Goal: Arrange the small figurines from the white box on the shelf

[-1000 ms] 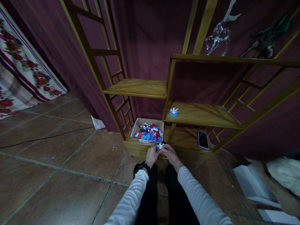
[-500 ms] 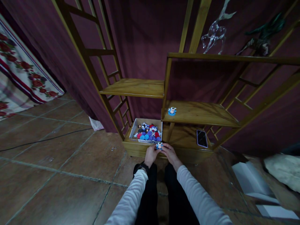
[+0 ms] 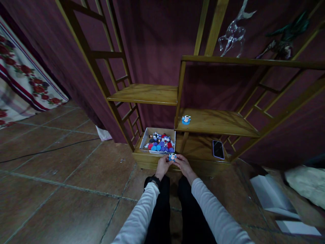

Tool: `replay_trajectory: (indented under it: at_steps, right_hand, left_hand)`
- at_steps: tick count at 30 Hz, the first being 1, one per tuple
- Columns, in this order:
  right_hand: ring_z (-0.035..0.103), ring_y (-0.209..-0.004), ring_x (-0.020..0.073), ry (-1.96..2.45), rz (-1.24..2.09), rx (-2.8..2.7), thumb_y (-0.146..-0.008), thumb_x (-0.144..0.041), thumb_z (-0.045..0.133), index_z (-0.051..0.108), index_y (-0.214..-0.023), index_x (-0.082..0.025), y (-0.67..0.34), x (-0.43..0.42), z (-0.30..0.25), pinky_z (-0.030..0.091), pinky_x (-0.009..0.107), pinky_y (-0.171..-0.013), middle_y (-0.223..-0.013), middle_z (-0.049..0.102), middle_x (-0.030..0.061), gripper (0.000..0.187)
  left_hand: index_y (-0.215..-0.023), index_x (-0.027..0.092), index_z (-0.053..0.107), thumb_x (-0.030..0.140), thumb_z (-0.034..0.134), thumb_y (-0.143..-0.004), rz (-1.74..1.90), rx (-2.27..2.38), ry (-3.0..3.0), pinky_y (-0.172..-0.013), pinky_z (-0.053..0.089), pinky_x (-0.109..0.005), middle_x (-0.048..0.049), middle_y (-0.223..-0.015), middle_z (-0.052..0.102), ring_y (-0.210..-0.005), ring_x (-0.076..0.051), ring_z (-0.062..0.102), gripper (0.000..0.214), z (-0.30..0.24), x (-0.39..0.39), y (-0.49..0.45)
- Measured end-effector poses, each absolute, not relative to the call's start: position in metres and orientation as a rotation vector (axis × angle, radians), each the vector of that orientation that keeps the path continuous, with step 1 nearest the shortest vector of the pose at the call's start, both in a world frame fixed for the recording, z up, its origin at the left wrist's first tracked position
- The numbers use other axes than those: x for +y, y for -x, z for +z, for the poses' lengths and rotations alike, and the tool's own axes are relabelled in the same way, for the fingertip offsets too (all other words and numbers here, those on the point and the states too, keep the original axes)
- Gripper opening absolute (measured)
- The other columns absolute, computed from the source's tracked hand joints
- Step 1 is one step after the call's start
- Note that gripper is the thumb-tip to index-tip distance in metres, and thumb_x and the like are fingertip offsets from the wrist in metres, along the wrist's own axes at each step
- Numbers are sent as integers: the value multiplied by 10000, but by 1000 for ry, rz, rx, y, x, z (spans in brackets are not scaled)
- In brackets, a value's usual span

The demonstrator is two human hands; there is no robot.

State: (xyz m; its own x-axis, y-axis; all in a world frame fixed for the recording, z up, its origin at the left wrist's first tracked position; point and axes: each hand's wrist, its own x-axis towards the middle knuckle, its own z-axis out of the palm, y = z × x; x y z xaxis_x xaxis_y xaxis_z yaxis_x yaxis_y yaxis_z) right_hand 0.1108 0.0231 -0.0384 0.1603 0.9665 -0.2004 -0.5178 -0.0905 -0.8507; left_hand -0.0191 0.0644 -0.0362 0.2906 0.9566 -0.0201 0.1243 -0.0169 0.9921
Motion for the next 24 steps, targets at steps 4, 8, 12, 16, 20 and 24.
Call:
replay_trajectory:
  at_steps: [4,8,12,16,20,24]
  right_hand:
    - [619,-899,203,995,1390,-620,-556,-368,788,655,-899,-234,-112,23,-37,489,367,-831,-956,673,19,392]
    - [618,-926,212,1008,1434,-696,-579,-380,776,658,-947,-234,-112,23,-37,483,374,-846,-1001,673,34,413]
    - [624,-899,209,1082,1394,-701,-562,-384,785,656,-924,-236,-113,24,-40,504,376,-802,-986,671,28,412]
    - [626,-870,208,1119,1363,-746,-554,-392,784,654,-927,-225,-114,25,-45,520,363,-760,-960,672,28,428]
    - [627,-818,210,1165,1311,-808,-549,-402,781,661,-918,-218,-113,28,-49,531,354,-714,-883,681,26,429]
    - [627,-808,216,1186,1276,-862,-543,-396,779,669,-909,-218,-114,30,-52,527,358,-712,-858,687,24,421]
  left_hand:
    - [-980,131,640,139,694,-584,943,1047,-1384,-666,475,-236,20,-669,640,-629,-110,577,400,-36,66,19]
    - [-949,121,647,111,671,-601,909,1046,-1444,-671,482,-240,-4,-713,661,-649,-115,589,349,-37,66,19]
    - [-953,138,654,101,653,-624,846,1070,-1593,-711,493,-254,-28,-801,693,-725,-137,626,331,-38,65,20]
    - [-931,149,667,102,640,-648,814,1070,-1657,-738,499,-263,-40,-862,708,-771,-151,646,288,-35,62,20]
    - [-947,151,665,122,656,-654,779,1134,-1699,-740,500,-272,-43,-860,709,-780,-158,646,295,-30,60,21]
    - [-949,162,666,149,664,-664,697,1253,-1782,-754,490,-281,-44,-842,704,-795,-168,640,285,-24,57,22]
